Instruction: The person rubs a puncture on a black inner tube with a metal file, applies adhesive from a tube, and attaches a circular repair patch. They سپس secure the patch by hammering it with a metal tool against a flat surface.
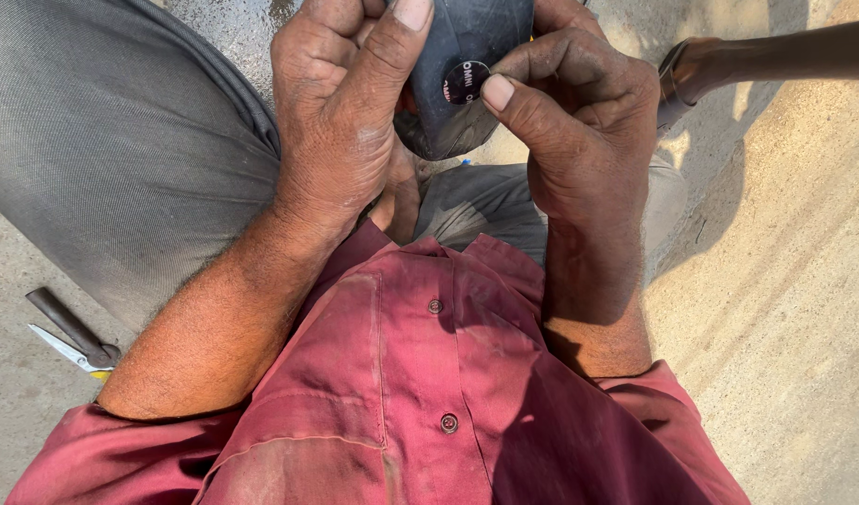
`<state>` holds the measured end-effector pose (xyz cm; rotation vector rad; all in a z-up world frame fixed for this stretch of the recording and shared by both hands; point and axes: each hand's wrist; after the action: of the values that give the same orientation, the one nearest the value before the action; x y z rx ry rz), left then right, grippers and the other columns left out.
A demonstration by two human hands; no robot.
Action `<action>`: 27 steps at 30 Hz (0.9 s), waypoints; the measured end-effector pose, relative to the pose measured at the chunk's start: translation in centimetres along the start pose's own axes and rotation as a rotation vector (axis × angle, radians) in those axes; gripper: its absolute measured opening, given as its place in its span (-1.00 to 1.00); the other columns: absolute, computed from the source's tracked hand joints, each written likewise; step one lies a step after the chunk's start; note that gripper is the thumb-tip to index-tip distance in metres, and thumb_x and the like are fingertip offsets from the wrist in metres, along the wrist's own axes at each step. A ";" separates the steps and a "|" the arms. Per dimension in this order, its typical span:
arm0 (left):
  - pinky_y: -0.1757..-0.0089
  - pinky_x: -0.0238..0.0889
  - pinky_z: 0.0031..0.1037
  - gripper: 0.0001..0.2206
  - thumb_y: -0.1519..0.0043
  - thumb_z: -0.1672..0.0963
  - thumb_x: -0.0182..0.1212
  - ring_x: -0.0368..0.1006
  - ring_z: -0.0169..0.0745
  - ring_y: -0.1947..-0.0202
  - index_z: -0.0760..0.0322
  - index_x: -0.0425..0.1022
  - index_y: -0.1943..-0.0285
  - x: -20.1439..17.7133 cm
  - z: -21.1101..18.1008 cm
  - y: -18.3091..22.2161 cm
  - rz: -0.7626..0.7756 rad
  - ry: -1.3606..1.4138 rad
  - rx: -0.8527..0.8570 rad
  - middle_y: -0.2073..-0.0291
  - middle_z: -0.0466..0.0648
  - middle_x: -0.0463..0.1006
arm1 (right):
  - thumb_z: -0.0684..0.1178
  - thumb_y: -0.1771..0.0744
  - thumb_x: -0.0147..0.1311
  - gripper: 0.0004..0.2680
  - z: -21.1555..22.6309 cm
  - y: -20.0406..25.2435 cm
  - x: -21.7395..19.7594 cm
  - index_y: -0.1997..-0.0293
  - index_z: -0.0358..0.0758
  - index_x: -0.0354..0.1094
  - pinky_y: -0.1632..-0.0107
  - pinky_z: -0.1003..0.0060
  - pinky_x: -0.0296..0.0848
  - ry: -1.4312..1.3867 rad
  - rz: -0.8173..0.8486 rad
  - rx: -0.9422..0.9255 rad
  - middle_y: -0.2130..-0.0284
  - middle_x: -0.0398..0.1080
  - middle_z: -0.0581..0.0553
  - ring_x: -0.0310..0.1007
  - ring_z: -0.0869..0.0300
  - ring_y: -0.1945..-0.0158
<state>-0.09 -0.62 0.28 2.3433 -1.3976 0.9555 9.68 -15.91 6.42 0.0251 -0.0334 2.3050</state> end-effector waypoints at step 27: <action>0.08 0.47 -0.60 -0.79 -0.53 0.11 0.21 0.56 -0.44 0.17 0.43 0.49 -0.12 -0.1 0.7 -0.4 0.015 0.042 0.023 0.14 0.00 0.64 | -0.36 -0.42 0.26 -0.82 -1.3 0.2 1.3 0.00 -0.42 0.27 0.03 0.45 0.46 0.217 -0.065 -0.142 -0.10 0.32 -0.24 0.37 0.30 0.05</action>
<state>0.49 -0.72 -0.25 2.3185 -1.3967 1.0249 8.66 -15.02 5.12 -0.2917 -0.0835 2.2224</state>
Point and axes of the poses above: each hand's wrist, its own y-axis away from the middle knuckle, its own x-axis out of the palm, z = x × y
